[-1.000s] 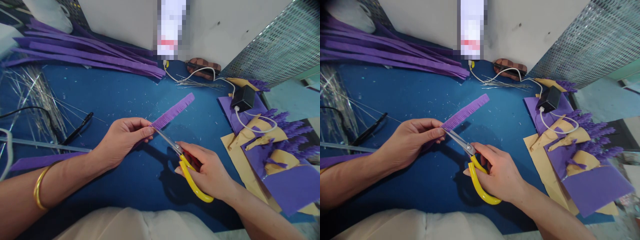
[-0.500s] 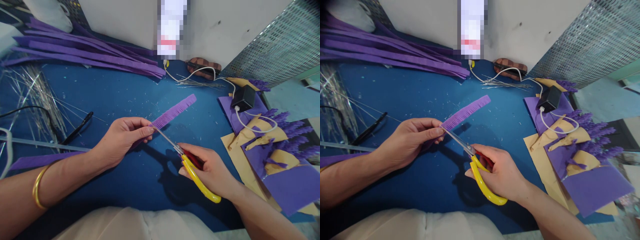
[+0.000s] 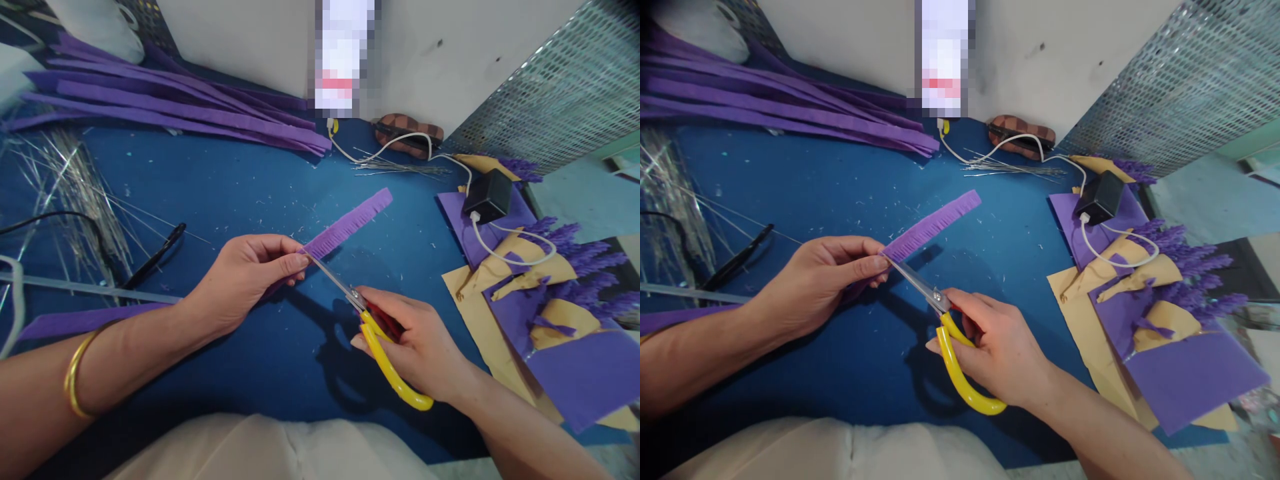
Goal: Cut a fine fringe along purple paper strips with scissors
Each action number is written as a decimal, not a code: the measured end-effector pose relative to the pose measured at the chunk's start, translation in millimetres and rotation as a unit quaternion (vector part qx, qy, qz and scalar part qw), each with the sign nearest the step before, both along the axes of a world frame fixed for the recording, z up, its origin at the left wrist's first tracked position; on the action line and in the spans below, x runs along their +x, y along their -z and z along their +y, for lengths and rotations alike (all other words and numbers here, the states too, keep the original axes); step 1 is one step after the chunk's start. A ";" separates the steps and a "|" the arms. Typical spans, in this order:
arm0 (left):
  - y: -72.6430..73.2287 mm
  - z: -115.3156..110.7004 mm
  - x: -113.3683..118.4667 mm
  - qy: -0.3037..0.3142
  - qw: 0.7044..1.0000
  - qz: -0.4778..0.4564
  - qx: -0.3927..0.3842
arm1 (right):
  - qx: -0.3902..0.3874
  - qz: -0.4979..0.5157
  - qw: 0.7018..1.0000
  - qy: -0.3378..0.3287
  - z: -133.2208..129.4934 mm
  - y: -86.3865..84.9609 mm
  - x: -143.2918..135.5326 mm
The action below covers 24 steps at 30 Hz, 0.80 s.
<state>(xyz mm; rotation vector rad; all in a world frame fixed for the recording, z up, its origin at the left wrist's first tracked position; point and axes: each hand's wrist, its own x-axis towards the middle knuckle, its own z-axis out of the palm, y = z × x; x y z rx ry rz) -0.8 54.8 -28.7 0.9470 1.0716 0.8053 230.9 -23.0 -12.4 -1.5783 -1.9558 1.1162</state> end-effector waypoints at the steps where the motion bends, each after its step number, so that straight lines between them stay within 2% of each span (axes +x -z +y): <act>1: 0.2 0.1 -0.3 0.001 1.000 -0.002 -0.001 | 0.006 0.000 1.000 -0.005 -0.2 0.4 0.9; 6: 1.4 0.6 -1.0 0.002 1.000 -0.006 -0.007 | 0.032 -0.013 0.999 -0.020 -0.5 4.0 2.8; 11: 1.7 0.6 -0.4 0.027 1.000 0.007 0.015 | 0.027 -0.019 0.999 -0.005 -1.0 7.5 0.9; 24: 2.6 1.0 -0.8 0.038 0.999 0.004 0.021 | 0.039 -0.011 0.999 -0.025 -1.1 6.4 2.8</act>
